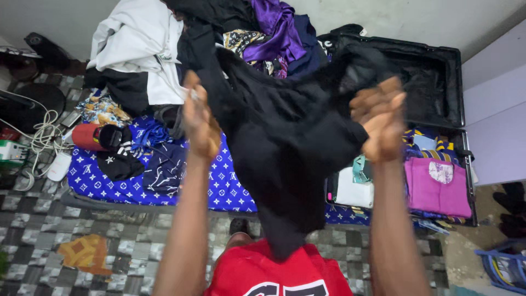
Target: The person folds items including a black tank top and a patterned scarf by hand, then places them into an open suitcase on a bed.
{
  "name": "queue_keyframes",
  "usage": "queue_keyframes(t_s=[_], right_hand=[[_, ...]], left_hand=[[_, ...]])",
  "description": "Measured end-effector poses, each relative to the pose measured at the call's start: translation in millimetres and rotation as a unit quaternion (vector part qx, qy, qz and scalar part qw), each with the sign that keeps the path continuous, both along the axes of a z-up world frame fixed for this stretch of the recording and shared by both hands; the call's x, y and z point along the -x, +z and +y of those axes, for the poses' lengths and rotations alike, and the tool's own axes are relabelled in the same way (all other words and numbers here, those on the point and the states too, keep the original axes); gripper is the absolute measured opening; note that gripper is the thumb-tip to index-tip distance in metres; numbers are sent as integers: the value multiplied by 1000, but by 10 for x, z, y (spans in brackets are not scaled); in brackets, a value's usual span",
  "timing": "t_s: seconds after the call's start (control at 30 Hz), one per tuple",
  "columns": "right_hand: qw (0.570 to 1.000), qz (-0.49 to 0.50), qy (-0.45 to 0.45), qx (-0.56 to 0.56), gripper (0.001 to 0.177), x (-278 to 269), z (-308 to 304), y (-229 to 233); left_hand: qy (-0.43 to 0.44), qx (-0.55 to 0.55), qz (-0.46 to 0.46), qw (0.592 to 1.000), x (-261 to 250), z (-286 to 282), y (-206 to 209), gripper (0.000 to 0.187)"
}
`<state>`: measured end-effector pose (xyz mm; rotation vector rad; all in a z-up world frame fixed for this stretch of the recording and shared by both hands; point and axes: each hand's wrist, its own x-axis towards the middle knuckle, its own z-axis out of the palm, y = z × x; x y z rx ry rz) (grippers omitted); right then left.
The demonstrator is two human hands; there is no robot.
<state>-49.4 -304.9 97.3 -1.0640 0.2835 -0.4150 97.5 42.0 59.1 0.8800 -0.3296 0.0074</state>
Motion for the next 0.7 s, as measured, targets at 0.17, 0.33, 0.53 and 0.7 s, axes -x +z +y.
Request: queue_keyframes(t_s=[0.17,0.33,0.53,0.7], right_hand=[[946,122,127,-272,79,304,1019,-844],[976,144,44,-155,30,401,948,-1410],[984,100,60,-137,39,555,947,-1257],[984,111,93,-103,43,437,1075,-988]], left_hand=[[-294,184,335,876,844,-189,-972,75],[-247,31,386,888,1048,55,-1319,41],[-276,115,350,888,887,349,-1094,38],[-330,198,444,809,861,211,-1224,45]])
